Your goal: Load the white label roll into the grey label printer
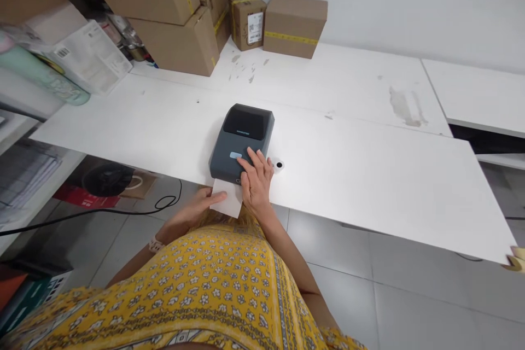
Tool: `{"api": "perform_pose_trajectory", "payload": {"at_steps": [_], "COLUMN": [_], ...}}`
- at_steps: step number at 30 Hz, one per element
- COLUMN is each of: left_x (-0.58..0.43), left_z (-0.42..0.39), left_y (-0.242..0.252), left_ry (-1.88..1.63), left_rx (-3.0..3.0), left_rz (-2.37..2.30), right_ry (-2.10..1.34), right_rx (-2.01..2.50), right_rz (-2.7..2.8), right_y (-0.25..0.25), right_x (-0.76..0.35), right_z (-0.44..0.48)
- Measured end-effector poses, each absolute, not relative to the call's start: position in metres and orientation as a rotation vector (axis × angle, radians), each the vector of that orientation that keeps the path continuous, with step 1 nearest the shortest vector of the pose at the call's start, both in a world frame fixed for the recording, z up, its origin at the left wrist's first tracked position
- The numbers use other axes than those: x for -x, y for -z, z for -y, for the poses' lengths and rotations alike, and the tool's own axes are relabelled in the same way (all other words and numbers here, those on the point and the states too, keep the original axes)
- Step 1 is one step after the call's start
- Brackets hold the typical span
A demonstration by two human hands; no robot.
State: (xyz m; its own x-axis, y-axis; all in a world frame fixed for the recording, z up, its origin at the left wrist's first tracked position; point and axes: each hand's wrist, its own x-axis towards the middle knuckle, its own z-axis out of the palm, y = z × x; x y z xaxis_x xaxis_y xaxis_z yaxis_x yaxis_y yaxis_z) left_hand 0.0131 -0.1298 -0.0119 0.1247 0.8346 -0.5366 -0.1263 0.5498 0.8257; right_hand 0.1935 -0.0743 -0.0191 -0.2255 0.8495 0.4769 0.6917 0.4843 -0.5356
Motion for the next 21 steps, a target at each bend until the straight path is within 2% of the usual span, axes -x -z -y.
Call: {"api": "perform_pose_trajectory", "payload": {"at_steps": [8,16,21], "left_x": [-0.015,0.029,0.068], "left_z": [0.132,0.120,0.112], "left_y": [0.006,0.007,-0.004], "left_ry": [-0.795,-0.567,-0.774], "left_rx": [-0.648,-1.149,-1.299], "left_rz": [-1.160,-1.149,-1.452], "right_ry": [-0.273,-0.038,0.157], "right_rx": [1.291,1.459,1.475], "right_rz": [1.954,2.024,2.047], "right_y": [0.017,-0.011,-0.026], "right_x": [-0.190,-0.181,-0.172], "right_z": [0.074,0.078,0.075]}}
